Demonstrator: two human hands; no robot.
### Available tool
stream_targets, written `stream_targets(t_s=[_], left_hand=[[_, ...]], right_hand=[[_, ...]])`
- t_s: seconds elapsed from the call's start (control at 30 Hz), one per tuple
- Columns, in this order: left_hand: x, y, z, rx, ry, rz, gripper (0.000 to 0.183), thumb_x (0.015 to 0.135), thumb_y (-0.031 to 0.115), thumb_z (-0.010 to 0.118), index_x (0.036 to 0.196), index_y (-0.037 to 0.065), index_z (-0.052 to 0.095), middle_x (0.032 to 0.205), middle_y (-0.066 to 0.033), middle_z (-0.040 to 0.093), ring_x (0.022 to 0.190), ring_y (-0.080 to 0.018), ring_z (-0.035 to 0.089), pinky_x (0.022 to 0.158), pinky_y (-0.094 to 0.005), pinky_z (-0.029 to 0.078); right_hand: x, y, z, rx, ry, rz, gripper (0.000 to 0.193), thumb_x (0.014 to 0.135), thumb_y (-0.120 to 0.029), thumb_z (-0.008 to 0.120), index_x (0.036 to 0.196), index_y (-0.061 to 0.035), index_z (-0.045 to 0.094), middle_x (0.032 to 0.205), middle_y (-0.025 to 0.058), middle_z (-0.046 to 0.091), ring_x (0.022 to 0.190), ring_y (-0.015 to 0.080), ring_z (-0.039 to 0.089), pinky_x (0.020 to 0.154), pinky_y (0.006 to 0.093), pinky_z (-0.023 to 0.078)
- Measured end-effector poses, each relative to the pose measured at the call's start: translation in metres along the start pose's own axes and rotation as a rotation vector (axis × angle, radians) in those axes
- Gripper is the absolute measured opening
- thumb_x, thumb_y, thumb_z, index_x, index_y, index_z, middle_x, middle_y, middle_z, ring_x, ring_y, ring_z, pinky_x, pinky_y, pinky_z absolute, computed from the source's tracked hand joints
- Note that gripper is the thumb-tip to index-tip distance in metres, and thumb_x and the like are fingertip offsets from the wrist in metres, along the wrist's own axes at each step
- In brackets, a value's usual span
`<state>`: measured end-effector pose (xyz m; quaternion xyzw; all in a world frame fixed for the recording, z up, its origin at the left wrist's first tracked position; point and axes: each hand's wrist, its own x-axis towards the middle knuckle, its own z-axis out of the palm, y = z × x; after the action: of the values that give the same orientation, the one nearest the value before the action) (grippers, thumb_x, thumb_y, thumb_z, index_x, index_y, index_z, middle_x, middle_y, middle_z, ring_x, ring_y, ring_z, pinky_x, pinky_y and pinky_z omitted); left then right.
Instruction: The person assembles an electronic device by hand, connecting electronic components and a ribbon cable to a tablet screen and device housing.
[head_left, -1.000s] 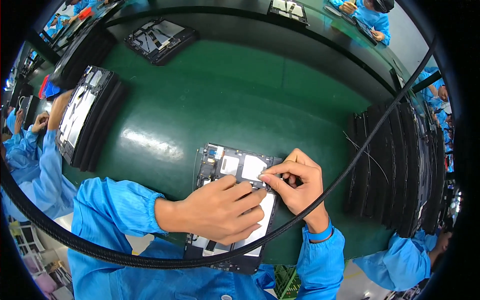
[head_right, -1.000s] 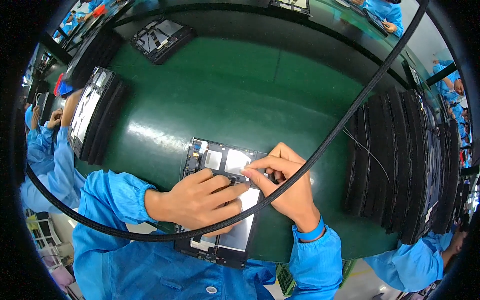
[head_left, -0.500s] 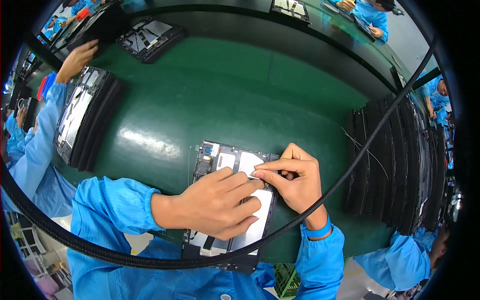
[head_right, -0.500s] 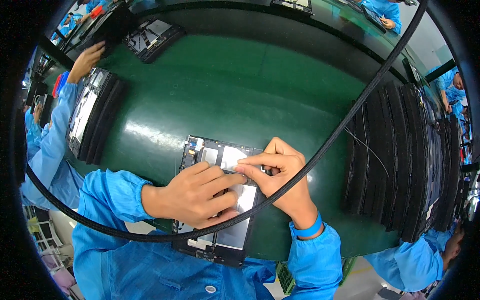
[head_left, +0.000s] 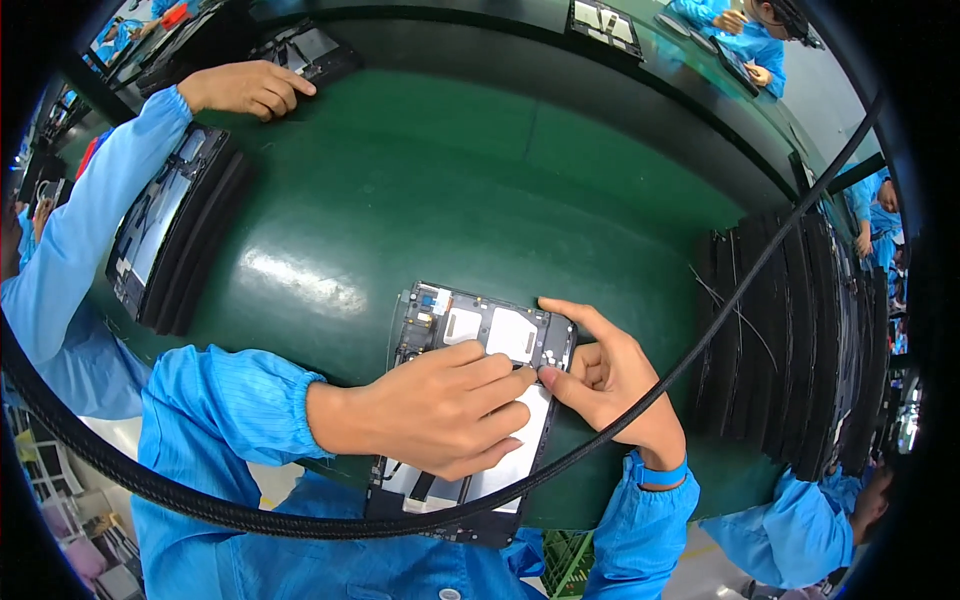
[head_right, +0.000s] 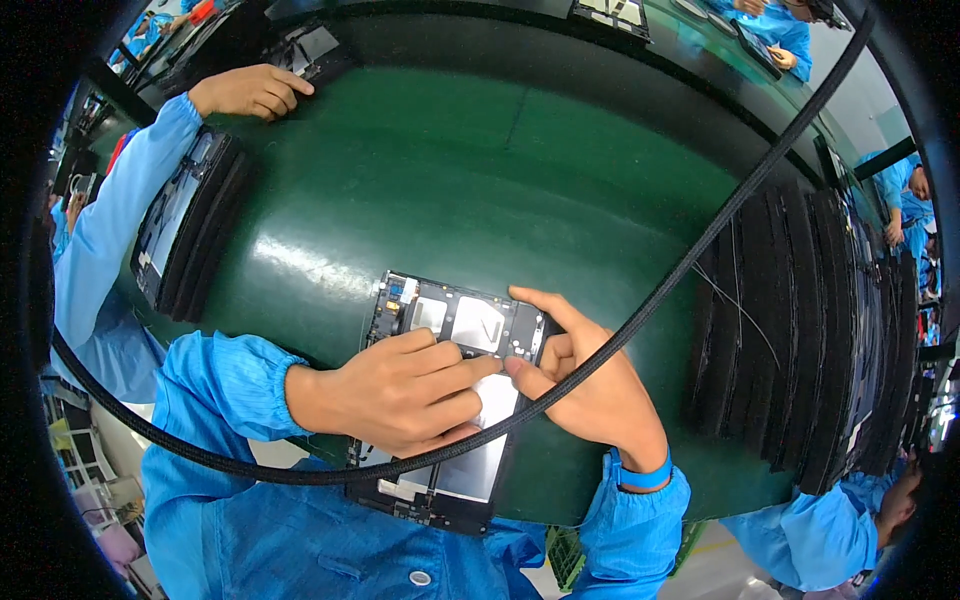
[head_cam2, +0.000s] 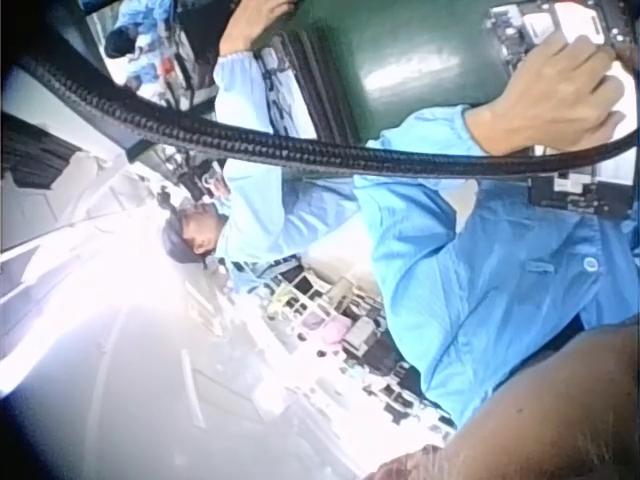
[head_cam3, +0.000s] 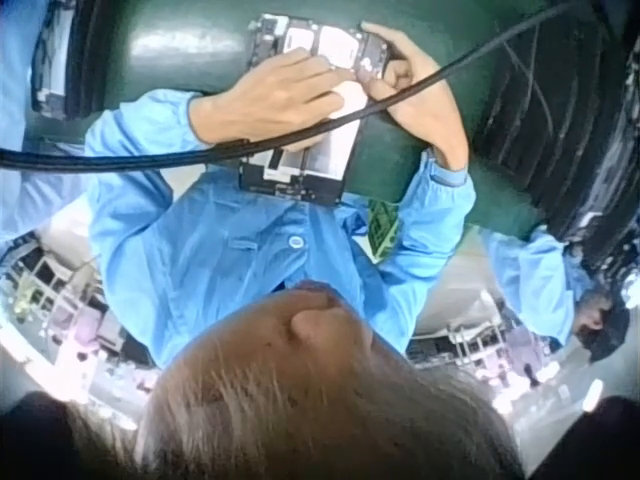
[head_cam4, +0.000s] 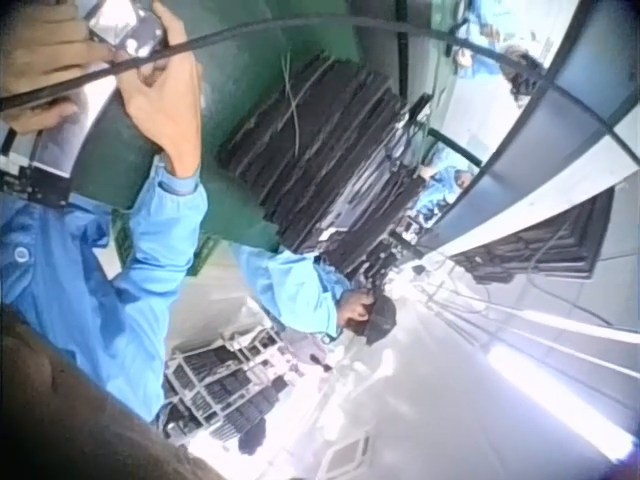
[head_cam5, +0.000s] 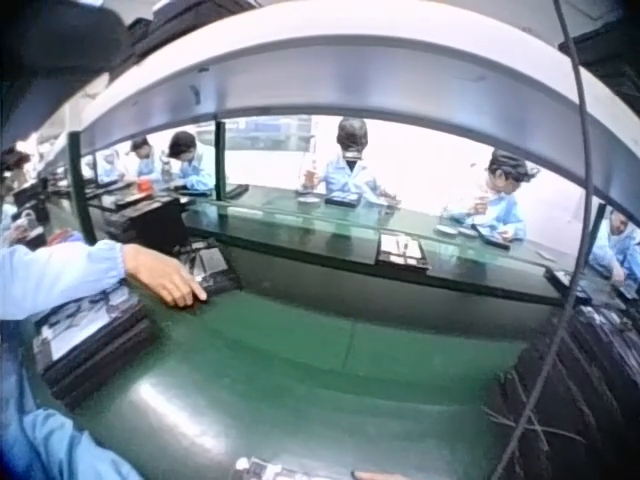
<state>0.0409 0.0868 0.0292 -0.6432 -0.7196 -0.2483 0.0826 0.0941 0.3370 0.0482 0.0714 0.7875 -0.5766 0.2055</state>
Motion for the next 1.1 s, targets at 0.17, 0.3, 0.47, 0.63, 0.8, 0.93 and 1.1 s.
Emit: stream_targets(t_s=[0.17, 0.3, 0.47, 0.63, 0.8, 0.93, 1.1], left_hand=[[-0.004, 0.0, 0.001, -0.023, 0.008, -0.013, 0.031, 0.091, 0.03, 0.079, 0.097, 0.003, 0.066, 0.115, -0.0182, 0.072, 0.094, -0.0261, 0.063, 0.078, -0.0379, 0.048], [-0.005, -0.002, 0.005, -0.05, 0.035, -0.019, 0.031, 0.085, 0.028, 0.085, 0.089, 0.006, 0.064, 0.125, -0.0173, 0.074, 0.087, -0.0237, 0.061, 0.073, -0.037, 0.046], [-0.006, -0.001, 0.005, -0.073, 0.034, -0.031, 0.031, 0.086, 0.029, 0.084, 0.089, 0.005, 0.064, 0.124, -0.0168, 0.073, 0.088, -0.0234, 0.061, 0.074, -0.0367, 0.046], [-0.005, -0.001, 0.007, -0.058, 0.077, -0.014, 0.028, 0.088, 0.027, 0.079, 0.091, 0.005, 0.061, 0.104, -0.0127, 0.066, 0.089, -0.0234, 0.06, 0.074, -0.0366, 0.045], [-0.006, -0.002, 0.011, -0.055, 0.118, -0.012, 0.028, 0.087, 0.026, 0.079, 0.088, 0.006, 0.06, 0.098, -0.0108, 0.064, 0.088, -0.0226, 0.059, 0.072, -0.0361, 0.044], [-0.009, -0.001, 0.008, -0.065, 0.048, -0.044, 0.031, 0.087, 0.031, 0.082, 0.092, 0.006, 0.065, 0.12, -0.0143, 0.073, 0.092, -0.0253, 0.063, 0.076, -0.0387, 0.047], [-0.009, -0.017, -0.005, -0.248, 0.217, -0.115, 0.021, 0.087, 0.021, 0.079, 0.095, 0.006, 0.066, 0.106, -0.011, 0.069, 0.087, -0.0283, 0.061, 0.074, -0.042, 0.046]], right_hand=[[0.004, -0.001, -0.003, 0.118, -0.066, 0.034, 0.063, 0.096, -0.002, 0.08, 0.155, -0.0056, 0.058, 0.061, -0.0075, 0.048, 0.058, 0.0001, 0.043, 0.054, 0.0253, 0.03], [0.004, 0.0, -0.005, 0.132, -0.087, 0.056, 0.065, 0.097, 0.0, 0.079, 0.157, -0.0049, 0.056, 0.063, -0.0063, 0.051, 0.057, 0.0006, 0.047, 0.052, 0.0245, 0.031], [0.005, -0.007, -0.006, 0.191, -0.11, 0.102, 0.066, 0.097, 0.0, 0.078, 0.158, -0.0039, 0.053, 0.062, -0.0042, 0.054, 0.051, 0.0035, 0.052, 0.048, 0.0257, 0.033], [0.004, -0.009, -0.005, 0.199, -0.113, 0.117, 0.068, 0.097, 0.001, 0.078, 0.159, -0.0036, 0.052, 0.061, -0.0035, 0.055, 0.05, 0.0043, 0.053, 0.047, 0.0254, 0.034], [0.005, -0.006, 0.0, 0.166, -0.046, 0.116, 0.066, 0.092, 0.002, 0.081, 0.153, -0.0031, 0.055, 0.063, -0.0029, 0.057, 0.051, 0.0034, 0.053, 0.049, 0.0239, 0.033], [0.006, -0.009, 0.001, 0.128, -0.034, 0.091, 0.065, 0.09, 0.002, 0.082, 0.15, -0.0029, 0.057, 0.062, -0.0027, 0.057, 0.05, 0.0034, 0.053, 0.048, 0.0244, 0.033], [0.008, -0.007, -0.003, 0.154, -0.055, 0.118, 0.066, 0.09, 0.002, 0.082, 0.151, -0.0032, 0.058, 0.061, 0.0003, 0.06, 0.048, 0.0051, 0.054, 0.044, 0.0262, 0.035]])
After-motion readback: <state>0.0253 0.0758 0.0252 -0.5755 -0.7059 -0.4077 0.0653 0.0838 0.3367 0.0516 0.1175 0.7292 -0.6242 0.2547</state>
